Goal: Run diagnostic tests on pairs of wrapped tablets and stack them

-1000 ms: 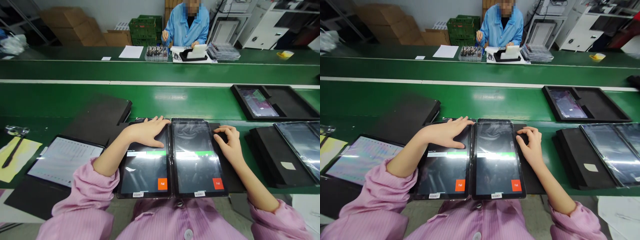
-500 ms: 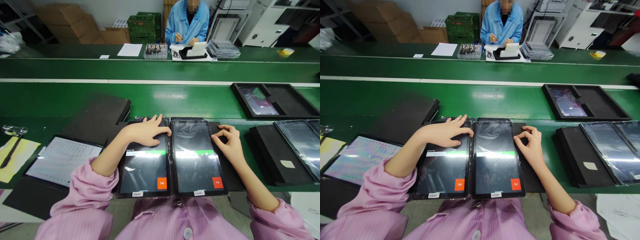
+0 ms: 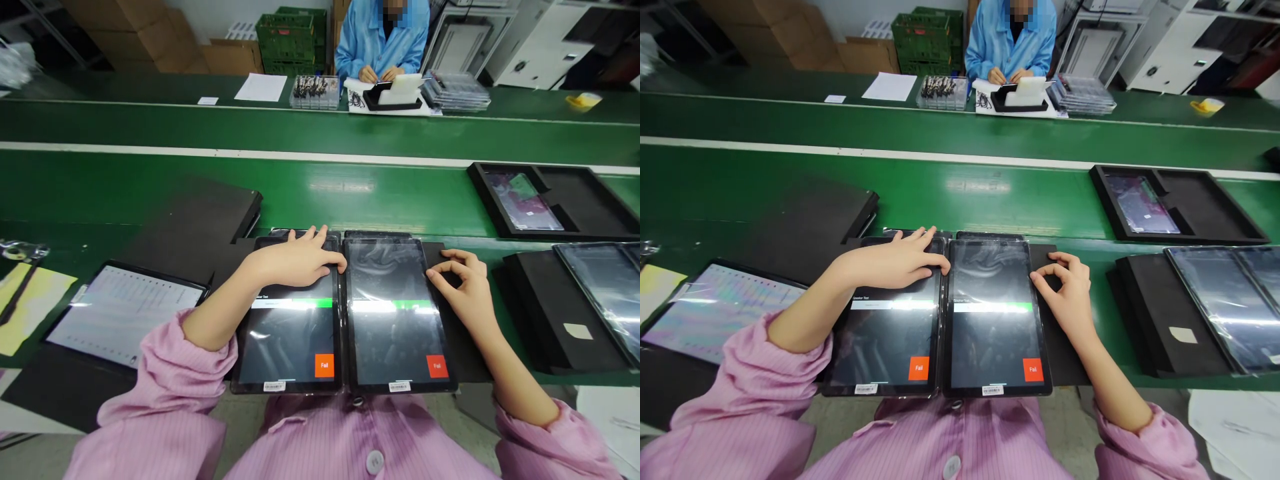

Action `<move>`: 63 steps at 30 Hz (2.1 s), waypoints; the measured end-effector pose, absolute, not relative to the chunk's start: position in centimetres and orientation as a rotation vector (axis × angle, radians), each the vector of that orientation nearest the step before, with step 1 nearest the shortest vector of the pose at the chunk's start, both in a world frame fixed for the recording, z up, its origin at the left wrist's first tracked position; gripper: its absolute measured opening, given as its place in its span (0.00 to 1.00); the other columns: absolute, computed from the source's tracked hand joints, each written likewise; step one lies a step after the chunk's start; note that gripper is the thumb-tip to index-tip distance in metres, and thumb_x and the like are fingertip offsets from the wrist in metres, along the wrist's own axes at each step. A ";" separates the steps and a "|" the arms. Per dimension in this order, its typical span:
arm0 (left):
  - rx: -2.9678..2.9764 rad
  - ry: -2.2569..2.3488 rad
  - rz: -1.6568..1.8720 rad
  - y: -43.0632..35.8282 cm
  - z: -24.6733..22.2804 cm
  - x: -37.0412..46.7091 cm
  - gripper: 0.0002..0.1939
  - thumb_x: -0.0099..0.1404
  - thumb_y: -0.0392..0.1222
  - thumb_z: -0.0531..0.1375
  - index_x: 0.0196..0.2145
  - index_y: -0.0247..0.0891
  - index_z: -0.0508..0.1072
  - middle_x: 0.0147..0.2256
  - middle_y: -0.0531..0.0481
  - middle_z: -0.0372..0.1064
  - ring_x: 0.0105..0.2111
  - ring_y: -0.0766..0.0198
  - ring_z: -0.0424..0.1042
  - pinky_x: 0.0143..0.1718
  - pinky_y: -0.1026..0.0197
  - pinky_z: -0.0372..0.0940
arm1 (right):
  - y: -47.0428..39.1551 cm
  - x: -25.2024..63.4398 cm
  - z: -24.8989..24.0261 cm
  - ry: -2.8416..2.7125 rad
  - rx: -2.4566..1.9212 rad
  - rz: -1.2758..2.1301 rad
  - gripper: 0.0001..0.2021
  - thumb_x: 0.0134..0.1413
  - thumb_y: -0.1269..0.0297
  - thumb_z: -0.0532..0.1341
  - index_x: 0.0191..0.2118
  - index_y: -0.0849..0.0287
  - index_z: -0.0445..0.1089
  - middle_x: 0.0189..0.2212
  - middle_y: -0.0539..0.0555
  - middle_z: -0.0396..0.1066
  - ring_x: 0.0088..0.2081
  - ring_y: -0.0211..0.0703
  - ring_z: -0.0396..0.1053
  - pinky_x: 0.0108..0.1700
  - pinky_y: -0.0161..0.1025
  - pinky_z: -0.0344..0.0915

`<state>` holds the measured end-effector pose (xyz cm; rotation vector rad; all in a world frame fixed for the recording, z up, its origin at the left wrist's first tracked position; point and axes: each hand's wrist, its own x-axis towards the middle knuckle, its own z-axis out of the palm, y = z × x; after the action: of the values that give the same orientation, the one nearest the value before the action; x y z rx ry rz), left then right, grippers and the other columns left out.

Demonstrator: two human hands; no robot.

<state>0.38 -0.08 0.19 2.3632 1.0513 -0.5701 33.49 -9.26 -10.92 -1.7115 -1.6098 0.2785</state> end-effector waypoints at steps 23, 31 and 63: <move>2.360 1.122 -0.521 0.0 -0.1 0.3 0.27 0.73 0.30 0.49 0.64 0.51 0.68 0.77 0.39 0.37 0.76 0.35 0.38 0.68 0.26 0.49 | -8.7 33.9 -10.7 -1.609 -1.680 0.318 0.14 0.55 0.47 0.65 0.34 0.51 0.80 0.45 0.57 0.74 0.49 0.59 0.69 0.57 0.60 0.59; 2.354 1.143 -0.496 -0.1 -0.2 0.6 0.30 0.70 0.27 0.48 0.64 0.50 0.68 0.77 0.39 0.39 0.75 0.34 0.39 0.69 0.25 0.48 | -8.7 33.6 -10.7 -1.620 -1.687 0.308 0.13 0.56 0.48 0.65 0.35 0.51 0.79 0.45 0.57 0.74 0.50 0.59 0.68 0.58 0.60 0.58; 2.376 1.143 -0.435 -0.3 -0.3 0.5 0.29 0.68 0.29 0.48 0.63 0.47 0.67 0.74 0.38 0.49 0.75 0.37 0.45 0.66 0.24 0.52 | -8.8 33.6 -10.7 -1.621 -1.699 0.318 0.13 0.55 0.48 0.64 0.36 0.51 0.78 0.46 0.57 0.73 0.52 0.60 0.66 0.60 0.62 0.56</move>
<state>0.53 -0.35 -0.29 2.3755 1.1433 -0.4347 33.62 -8.82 -10.66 -1.6988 -1.6208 0.3176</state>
